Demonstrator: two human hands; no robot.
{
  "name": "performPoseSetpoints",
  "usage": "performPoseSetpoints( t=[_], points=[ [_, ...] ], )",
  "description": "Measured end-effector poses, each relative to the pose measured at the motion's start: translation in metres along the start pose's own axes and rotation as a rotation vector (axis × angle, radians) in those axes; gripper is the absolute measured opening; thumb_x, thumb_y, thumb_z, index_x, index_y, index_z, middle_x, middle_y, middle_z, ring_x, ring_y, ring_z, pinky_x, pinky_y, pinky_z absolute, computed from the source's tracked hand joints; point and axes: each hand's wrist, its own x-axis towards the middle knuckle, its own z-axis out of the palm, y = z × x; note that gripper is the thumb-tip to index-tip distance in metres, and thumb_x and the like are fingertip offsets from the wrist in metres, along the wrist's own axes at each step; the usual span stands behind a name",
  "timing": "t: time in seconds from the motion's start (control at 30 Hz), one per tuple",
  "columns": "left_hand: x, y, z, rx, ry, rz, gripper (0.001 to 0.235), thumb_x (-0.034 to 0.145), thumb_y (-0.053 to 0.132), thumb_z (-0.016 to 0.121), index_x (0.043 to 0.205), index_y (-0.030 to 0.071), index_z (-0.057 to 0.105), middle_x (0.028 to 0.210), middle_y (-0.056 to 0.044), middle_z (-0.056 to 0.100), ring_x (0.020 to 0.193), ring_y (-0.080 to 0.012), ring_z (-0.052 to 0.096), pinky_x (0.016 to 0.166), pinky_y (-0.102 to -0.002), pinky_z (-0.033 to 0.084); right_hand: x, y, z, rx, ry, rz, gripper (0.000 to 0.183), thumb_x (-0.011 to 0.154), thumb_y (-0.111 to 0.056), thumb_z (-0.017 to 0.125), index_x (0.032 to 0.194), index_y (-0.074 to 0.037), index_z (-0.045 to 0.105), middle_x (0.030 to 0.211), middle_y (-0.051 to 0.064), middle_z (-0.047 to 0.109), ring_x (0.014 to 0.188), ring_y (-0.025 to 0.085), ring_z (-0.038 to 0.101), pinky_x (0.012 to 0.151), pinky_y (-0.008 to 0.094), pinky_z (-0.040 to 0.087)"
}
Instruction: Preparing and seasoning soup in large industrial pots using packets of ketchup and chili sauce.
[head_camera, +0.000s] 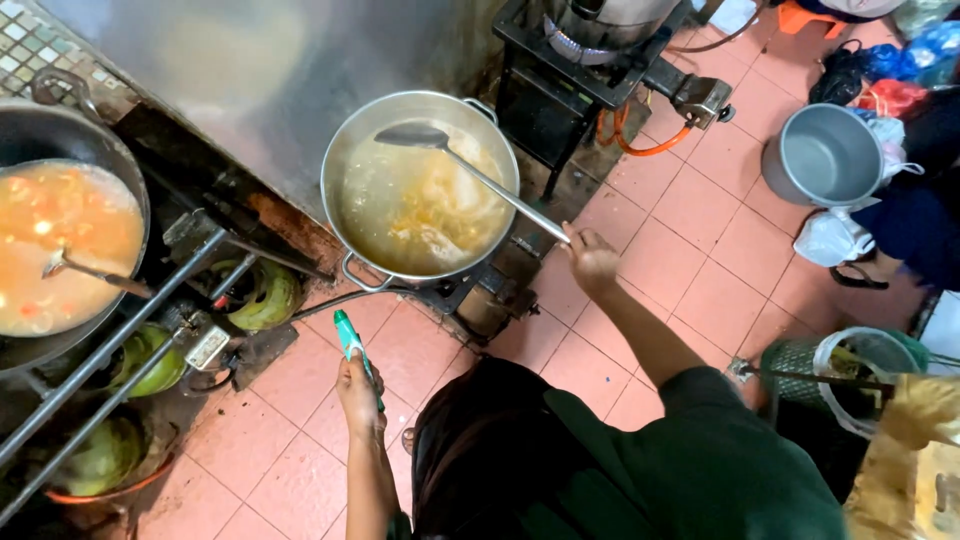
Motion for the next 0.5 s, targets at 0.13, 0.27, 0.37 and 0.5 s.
performPoseSetpoints(
  t=[0.13, 0.27, 0.37, 0.5],
  points=[
    [0.009, -0.016, 0.004, 0.015, -0.033, -0.008, 0.031, 0.105, 0.035, 0.055, 0.081, 0.018, 0.047, 0.058, 0.007, 0.04, 0.043, -0.0043, 0.031, 0.04, -0.025, 0.022, 0.01, -0.022, 0.035, 0.018, 0.106, 0.087, 0.045, 0.098, -0.033, 0.073, 0.138, -0.014, 0.067, 0.088, 0.006, 0.063, 0.069, 0.022, 0.061, 0.055, 0.038, 0.053],
    [0.007, -0.017, 0.012, 0.034, -0.073, -0.041, 0.031, 0.105, 0.036, 0.055, 0.081, 0.017, 0.046, 0.056, 0.007, 0.038, 0.043, -0.0046, 0.029, 0.039, -0.025, 0.021, 0.023, -0.048, 0.042, -0.041, 0.178, 0.101, 0.043, 0.092, -0.028, 0.072, 0.133, -0.017, 0.07, 0.087, 0.004, 0.058, 0.074, 0.024, 0.062, 0.058, 0.038, 0.052],
    [0.005, -0.012, 0.016, 0.052, -0.08, -0.06, 0.031, 0.105, 0.036, 0.054, 0.081, 0.018, 0.047, 0.056, 0.007, 0.038, 0.043, -0.0047, 0.03, 0.039, -0.025, 0.022, 0.018, -0.058, 0.037, -0.049, 0.206, 0.052, 0.041, 0.091, -0.027, 0.072, 0.131, -0.019, 0.07, 0.087, 0.003, 0.055, 0.076, 0.024, 0.062, 0.063, 0.04, 0.053],
    [0.006, -0.011, 0.006, 0.052, -0.061, -0.062, 0.031, 0.104, 0.036, 0.055, 0.081, 0.018, 0.047, 0.057, 0.006, 0.039, 0.043, -0.0048, 0.03, 0.039, -0.025, 0.021, 0.01, -0.067, 0.021, 0.022, 0.197, 0.078, 0.041, 0.093, -0.029, 0.074, 0.133, -0.02, 0.07, 0.087, 0.004, 0.056, 0.075, 0.025, 0.061, 0.062, 0.041, 0.052]
  ],
)
